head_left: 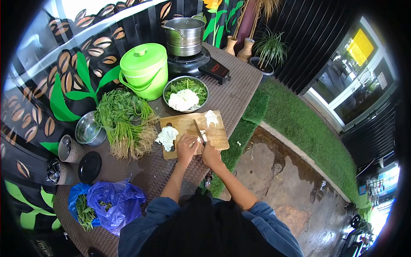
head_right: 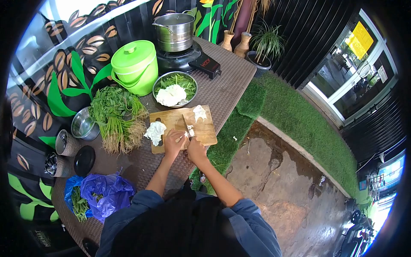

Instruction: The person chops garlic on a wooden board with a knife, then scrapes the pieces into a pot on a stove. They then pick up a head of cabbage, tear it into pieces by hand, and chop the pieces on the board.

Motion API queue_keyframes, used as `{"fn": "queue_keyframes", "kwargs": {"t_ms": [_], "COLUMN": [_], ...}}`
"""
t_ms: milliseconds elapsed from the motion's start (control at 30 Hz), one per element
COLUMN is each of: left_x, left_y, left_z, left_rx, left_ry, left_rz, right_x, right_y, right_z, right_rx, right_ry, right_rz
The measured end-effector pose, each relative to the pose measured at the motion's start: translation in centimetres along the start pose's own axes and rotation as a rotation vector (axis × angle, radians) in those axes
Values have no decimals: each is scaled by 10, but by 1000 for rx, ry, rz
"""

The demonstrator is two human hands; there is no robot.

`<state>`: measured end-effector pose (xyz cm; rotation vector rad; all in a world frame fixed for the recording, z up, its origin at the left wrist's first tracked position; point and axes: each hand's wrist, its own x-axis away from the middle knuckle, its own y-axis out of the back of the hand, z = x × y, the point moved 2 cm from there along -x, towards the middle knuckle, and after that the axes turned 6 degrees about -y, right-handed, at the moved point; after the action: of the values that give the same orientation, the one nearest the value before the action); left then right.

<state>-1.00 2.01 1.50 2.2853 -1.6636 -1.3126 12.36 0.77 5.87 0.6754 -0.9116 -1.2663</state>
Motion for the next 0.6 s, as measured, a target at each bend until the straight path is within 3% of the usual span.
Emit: {"fn": "queue_keyframes", "kwargs": {"t_ms": [533, 600], "left_x": [-2, -1], "left_y": [1, 3], "left_z": [-1, -2], "left_rx": [0, 36], "left_ry": [-7, 24], "left_rz": [6, 32], "right_x": [9, -11], "right_y": [-9, -13], "right_z": [9, 5], "right_rx": [-2, -43], "right_ry": [-87, -107], "right_rz": [-55, 33]}}
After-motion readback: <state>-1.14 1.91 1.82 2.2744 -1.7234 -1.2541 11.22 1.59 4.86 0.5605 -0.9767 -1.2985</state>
